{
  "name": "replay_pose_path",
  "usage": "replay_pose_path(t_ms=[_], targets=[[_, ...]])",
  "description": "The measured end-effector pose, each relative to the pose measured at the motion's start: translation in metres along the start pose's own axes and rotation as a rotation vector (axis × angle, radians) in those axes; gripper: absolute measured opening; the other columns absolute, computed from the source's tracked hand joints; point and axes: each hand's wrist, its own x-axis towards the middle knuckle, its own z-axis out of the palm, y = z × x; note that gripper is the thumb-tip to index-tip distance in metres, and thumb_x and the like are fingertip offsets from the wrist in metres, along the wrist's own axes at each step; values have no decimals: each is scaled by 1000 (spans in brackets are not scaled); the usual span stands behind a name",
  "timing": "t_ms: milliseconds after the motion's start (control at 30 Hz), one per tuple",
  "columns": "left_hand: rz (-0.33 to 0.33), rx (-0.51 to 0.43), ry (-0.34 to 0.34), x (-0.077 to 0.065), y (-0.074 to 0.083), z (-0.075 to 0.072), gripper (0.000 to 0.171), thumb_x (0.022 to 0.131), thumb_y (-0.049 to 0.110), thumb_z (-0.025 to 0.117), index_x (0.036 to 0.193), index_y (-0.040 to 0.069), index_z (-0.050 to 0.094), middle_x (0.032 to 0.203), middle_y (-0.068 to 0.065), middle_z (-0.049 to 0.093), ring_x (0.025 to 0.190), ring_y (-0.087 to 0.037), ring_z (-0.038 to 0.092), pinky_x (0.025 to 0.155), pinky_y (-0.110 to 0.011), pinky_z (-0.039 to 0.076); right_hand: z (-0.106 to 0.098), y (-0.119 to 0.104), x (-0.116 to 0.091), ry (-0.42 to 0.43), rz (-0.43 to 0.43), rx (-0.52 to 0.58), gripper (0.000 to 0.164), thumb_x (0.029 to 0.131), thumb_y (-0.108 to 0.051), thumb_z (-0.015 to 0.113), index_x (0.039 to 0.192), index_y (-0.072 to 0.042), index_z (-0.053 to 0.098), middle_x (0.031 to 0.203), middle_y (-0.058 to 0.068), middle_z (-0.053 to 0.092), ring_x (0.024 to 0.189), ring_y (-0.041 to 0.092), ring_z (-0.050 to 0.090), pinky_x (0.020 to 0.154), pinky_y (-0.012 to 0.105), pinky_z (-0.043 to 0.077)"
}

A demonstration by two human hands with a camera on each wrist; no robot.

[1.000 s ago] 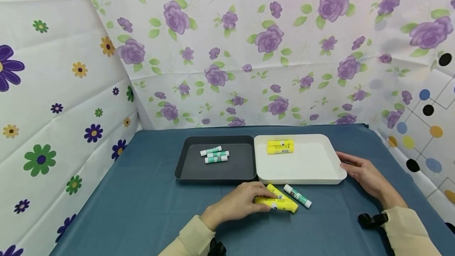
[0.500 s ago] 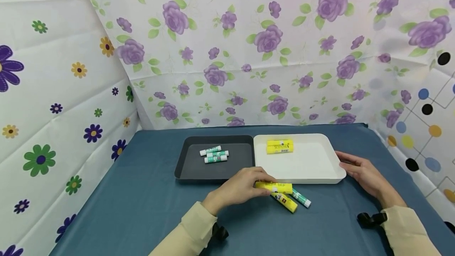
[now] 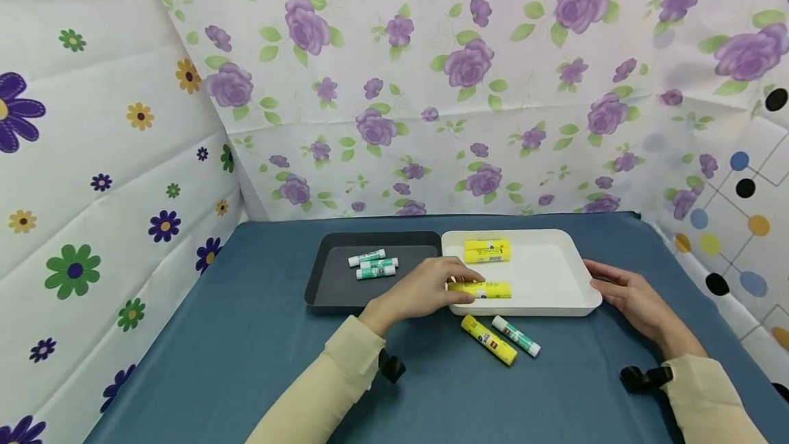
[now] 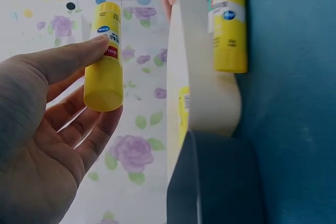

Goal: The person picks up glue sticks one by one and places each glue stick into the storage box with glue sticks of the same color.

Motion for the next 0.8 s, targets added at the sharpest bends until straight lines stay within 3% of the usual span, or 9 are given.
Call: replay_pose_path(t_ms=[200,800], targets=[[7,0,-11,17,0,-8,39,100,30,72,137,19,70,127,6,67,111,-3,59,91,-21,49,0,2,0,-1,5,-7,66,111,-18,54,162,8,22,136,-22,52,119,-10,57,94,12,50],[-86,-65,-69,63,-4,-29,39,100,24,73,138,17,70,127,1,68,110,-9,62,90,-22,52,-2,3,2,-4,-2,-4,66,110,-17,54,162,7,21,137,-22,51,119,-10,56,94,13,50]])
